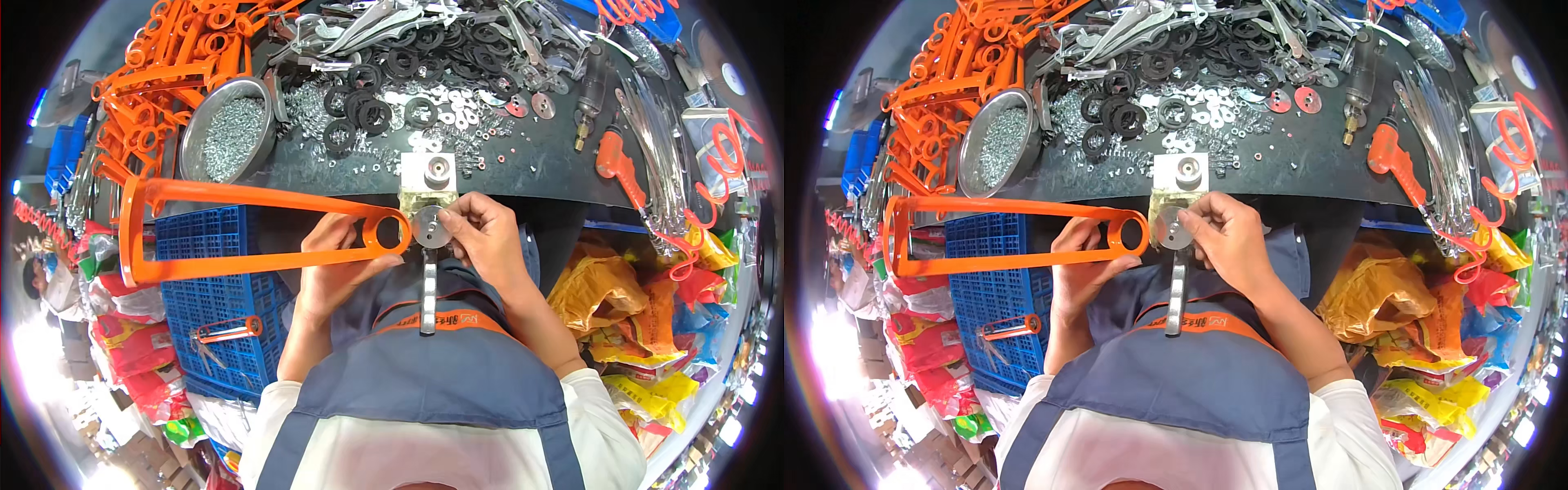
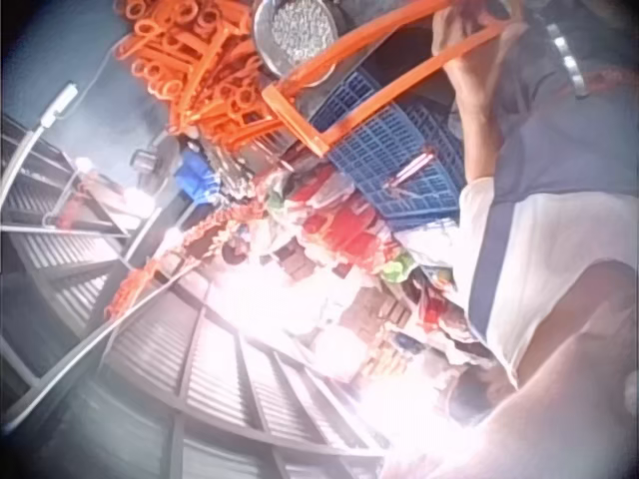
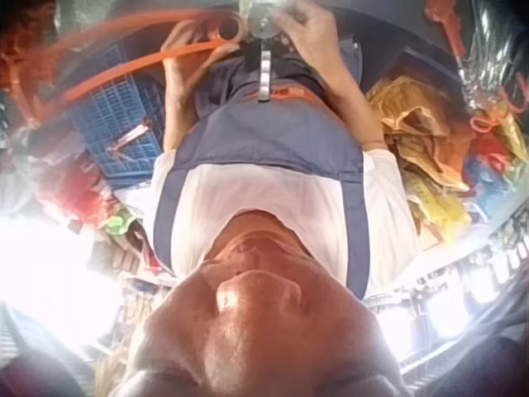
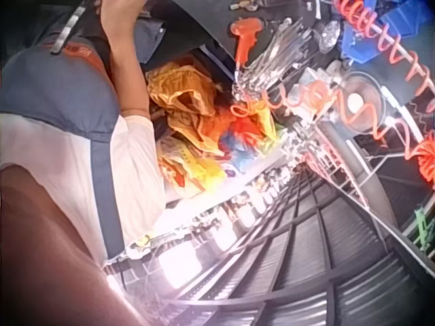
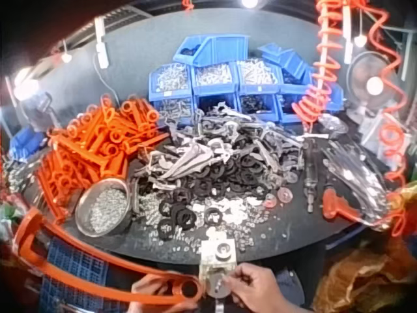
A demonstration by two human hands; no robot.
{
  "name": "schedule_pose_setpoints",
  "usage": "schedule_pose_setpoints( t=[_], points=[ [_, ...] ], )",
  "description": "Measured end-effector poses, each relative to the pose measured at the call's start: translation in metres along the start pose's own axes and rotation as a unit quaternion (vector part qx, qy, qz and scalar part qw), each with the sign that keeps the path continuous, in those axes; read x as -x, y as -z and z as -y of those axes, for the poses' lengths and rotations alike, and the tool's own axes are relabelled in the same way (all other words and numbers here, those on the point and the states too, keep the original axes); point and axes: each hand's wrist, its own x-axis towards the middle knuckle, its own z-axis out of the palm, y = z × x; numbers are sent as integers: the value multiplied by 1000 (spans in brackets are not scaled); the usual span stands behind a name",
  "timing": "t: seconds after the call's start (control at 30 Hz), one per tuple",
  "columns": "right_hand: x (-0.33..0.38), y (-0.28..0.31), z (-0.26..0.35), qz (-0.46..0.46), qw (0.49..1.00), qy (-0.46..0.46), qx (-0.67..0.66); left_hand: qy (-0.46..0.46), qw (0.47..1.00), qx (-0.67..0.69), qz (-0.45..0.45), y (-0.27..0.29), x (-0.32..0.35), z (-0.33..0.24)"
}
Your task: The person unwraps a small item by hand, then assembles caulking guns by fitting together metal levers, rods, springs, washers, and frames, driving screws into the assemblies with a pneumatic screwdriver.
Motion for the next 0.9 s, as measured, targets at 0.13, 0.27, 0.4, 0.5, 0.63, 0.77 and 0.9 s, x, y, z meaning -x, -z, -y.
schedule_pose_setpoints(
  t=[0.13,0.27,0.4,0.5,0.63,0.77,0.9],
  points=[
    [0,10,9,18,1000,20,-4,-4,999,-42,-32,3,4,7],
    [2,7,14,25,998,-17,60,5,998,-59,-1,3,7,7],
    [3,4,14,17,999,-17,33,27,999,-40,2,2,14,3],
    [-4,4,-10,1,992,50,118,38,999,5,0,-4,17,6],
    [-5,3,-9,-25,958,135,253,7,1000,-12,6,-7,16,5],
    [-1,-4,-9,-64,923,213,314,-8,999,-33,6,-13,13,-4],
    [-4,-6,-11,-88,925,222,294,-30,997,-62,24,-19,9,-7]
  ],
)
